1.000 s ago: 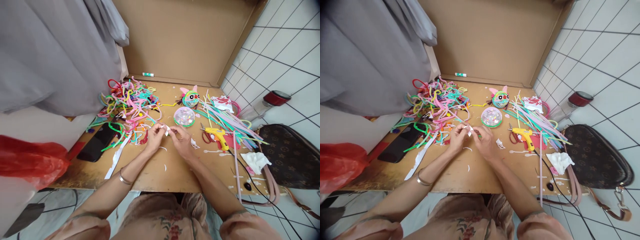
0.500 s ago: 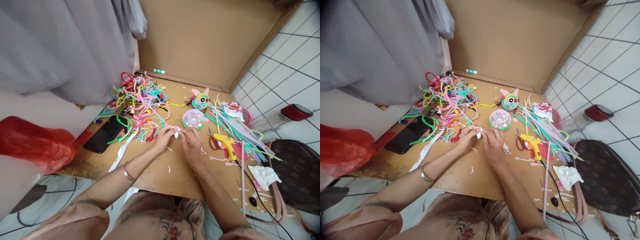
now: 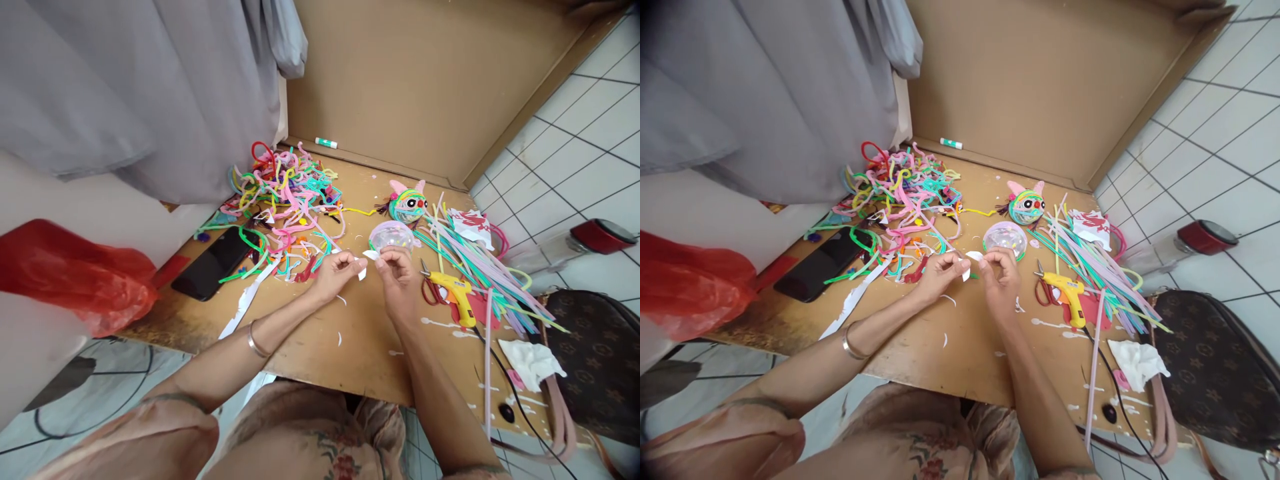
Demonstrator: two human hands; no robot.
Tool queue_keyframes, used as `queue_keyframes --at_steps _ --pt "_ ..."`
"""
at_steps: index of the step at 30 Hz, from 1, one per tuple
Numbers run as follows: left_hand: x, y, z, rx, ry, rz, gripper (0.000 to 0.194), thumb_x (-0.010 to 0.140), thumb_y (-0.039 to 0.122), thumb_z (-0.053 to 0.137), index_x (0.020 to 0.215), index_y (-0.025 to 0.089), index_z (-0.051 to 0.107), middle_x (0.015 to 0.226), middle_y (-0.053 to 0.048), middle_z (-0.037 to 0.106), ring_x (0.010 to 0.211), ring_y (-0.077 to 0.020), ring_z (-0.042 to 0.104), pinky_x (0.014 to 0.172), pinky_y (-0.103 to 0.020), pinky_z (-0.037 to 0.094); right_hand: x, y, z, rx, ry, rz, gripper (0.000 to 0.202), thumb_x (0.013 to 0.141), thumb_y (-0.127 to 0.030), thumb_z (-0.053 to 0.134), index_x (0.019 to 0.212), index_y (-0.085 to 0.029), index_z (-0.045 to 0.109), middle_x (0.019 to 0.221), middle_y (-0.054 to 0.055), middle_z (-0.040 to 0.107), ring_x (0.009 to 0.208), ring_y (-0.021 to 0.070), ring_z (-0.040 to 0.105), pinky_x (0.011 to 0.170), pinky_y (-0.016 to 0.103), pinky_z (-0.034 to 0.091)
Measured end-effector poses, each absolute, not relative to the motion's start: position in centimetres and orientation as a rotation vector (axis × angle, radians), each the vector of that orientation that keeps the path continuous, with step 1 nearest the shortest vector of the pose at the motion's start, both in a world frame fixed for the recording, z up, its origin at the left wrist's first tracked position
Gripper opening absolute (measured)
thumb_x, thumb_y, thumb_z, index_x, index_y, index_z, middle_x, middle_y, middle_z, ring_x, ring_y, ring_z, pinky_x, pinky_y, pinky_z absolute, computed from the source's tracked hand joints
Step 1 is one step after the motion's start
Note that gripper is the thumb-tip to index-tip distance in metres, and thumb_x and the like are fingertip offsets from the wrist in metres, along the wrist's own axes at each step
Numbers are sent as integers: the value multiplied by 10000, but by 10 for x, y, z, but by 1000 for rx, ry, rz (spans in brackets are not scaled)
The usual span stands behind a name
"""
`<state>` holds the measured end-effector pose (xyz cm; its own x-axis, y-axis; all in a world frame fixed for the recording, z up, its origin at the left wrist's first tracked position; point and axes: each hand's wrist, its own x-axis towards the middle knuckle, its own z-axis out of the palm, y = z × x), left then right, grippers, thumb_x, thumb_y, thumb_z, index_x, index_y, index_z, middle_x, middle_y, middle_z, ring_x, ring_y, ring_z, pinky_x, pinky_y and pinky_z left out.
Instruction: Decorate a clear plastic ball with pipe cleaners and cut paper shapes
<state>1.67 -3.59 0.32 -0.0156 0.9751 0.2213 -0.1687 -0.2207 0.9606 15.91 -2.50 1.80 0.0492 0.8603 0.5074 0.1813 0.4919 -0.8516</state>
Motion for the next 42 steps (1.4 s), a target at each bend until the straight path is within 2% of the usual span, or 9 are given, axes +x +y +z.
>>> queue_keyframes --at_steps 6,9,11,16,22,27,36,39,42 --pt "7 -30 2 1380 1047 1205 236 665 234 628 501 187 465 522 32 516 515 -91 441 534 -236 341 164 -27 21 -960 -1309 890 169 803 -362 667 795 -232 559 685 -19 648 650 149 609 675 299 489" --pt "5 -26 -3 1416 1057 1088 109 612 178 638 607 189 530 497 70 476 460 -74 393 472 -211 289 163 -25 21 -928 -1283 1135 214 749 -387 702 791 -229 564 597 -34 635 539 129 558 571 269 450" --pt "4 -25 -4 1455 1033 1079 142 600 155 664 723 186 600 559 64 533 479 -76 429 473 -206 308 162 -24 22 -919 -1249 1312 228 707 -389 721 769 -221 581 526 -52 588 476 111 499 513 250 399" --pt "2 -27 4 1406 982 1314 391 657 288 784 1021 194 679 864 -28 689 667 -127 594 594 -242 445 160 -24 23 -959 -1156 1492 248 659 -398 740 700 -208 586 468 -66 515 426 92 424 465 238 338" --pt "4 -26 7 1254 947 1360 281 667 405 794 781 159 721 750 -40 715 657 -153 636 671 -292 514 157 -25 18 -1017 -1243 1301 209 687 -380 717 697 -209 596 572 -49 528 527 100 461 547 246 390" --pt "7 -28 7 1155 911 1354 323 625 393 821 816 160 704 751 -30 712 657 -142 645 671 -280 519 156 -25 15 -1005 -1316 988 191 723 -388 697 737 -217 614 755 -5 613 723 153 561 683 291 468" --pt "5 -30 10 1142 922 1184 243 650 343 762 721 140 649 625 11 630 546 -84 527 564 -221 394 157 -28 16 -1069 -1344 985 222 754 -419 666 787 -211 595 583 -53 535 523 105 476 549 249 417" --pt "4 -30 12 1149 910 1127 292 708 411 720 786 133 674 688 -14 667 576 -85 549 565 -210 397 157 -29 19 -1090 -1428 969 217 774 -408 656 782 -202 589 588 -48 552 541 102 478 552 240 399" --pt "5 -29 10 1183 910 1165 392 658 491 773 769 128 679 675 -14 669 566 -83 545 576 -214 420 158 -29 20 -1086 -1486 991 226 777 -416 659 770 -200 594 591 -44 555 545 103 480 548 239 383"
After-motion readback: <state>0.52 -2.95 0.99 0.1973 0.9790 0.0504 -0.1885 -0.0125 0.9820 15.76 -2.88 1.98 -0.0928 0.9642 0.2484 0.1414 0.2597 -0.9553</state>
